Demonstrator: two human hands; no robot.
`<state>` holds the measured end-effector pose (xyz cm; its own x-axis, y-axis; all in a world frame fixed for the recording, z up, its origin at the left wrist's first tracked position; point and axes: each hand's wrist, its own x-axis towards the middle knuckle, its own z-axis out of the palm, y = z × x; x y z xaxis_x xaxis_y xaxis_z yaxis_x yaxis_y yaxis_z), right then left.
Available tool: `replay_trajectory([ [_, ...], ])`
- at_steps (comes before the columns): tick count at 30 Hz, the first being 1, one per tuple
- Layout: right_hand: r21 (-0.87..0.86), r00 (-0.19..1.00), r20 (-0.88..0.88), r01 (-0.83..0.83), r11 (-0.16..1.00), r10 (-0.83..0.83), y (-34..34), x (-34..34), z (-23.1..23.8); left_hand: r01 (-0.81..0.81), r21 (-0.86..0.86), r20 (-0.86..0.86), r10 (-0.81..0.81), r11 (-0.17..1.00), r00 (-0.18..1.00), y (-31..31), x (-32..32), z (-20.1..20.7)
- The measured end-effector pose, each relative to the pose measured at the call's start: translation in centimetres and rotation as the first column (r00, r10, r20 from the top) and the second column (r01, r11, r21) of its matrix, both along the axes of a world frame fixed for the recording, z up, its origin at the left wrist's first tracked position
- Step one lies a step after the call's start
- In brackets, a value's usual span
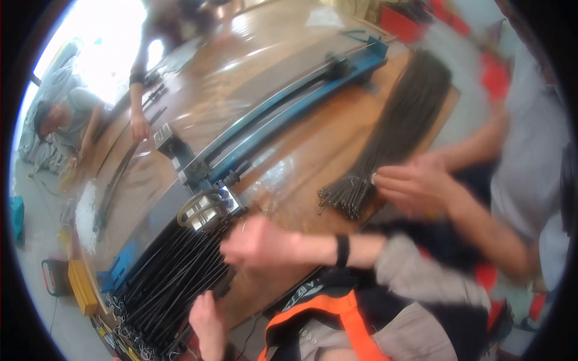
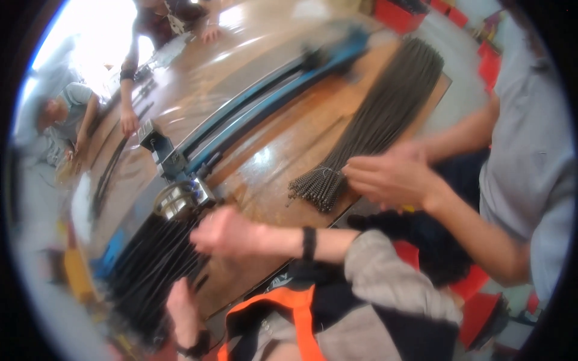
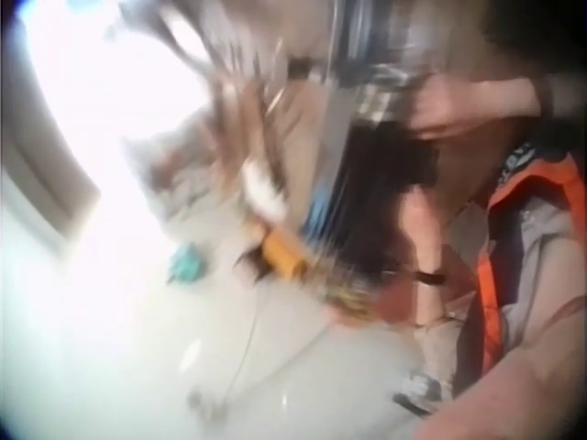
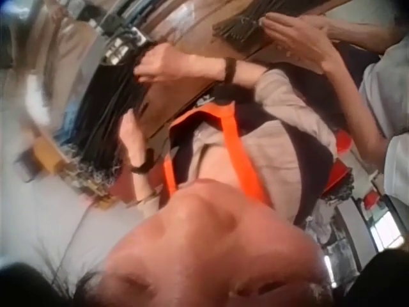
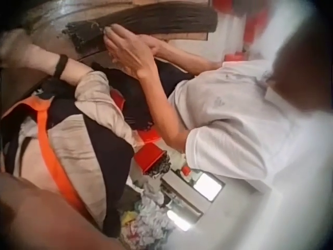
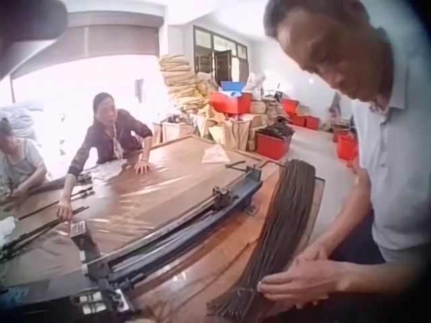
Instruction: Assembling thin metal rods into a mechanical jig on a workbench.
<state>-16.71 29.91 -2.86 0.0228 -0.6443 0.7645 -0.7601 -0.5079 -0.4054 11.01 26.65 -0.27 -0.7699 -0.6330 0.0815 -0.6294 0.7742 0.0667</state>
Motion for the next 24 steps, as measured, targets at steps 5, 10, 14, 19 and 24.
replay_trajectory([
  [5, 0.299, 0.958, -0.28, 0.15, 0.942, -0.064, -0.2, -3.6, -2.7, -0.07, -0.003, -0.001, 0.07, 0.998, 0.998, -0.3, 0.8, -0.1],
  [10, 0.275, 0.99, -0.005, -0.137, 0.952, 0.144, -0.5, -5.2, -0.5, -0.08, -0.063, -0.06, 0.076, 0.995, 0.995, -1.6, 0.5, 0.2],
  [14, 0.329, 0.988, -0.002, -0.144, 0.933, 0.153, 0.3, -4.3, -0.8, -0.117, -0.006, -0.057, 0.116, 0.993, 0.992, -1.0, 0.1, -0.1],
  [19, 0.159, 0.996, -0.001, -0.092, 0.983, 0.094, -0.3, -1.4, -0.5, -0.105, 0.085, -0.217, 0.122, 0.991, 0.969, -0.6, 0.4, -0.6],
  [24, -0.09, 0.996, -0.04, -0.086, 0.992, 0.082, -1.1, 0.7, -0.8, 0.037, -0.062, -0.333, -0.056, 0.997, 0.941, -1.1, -0.2, -0.6],
])
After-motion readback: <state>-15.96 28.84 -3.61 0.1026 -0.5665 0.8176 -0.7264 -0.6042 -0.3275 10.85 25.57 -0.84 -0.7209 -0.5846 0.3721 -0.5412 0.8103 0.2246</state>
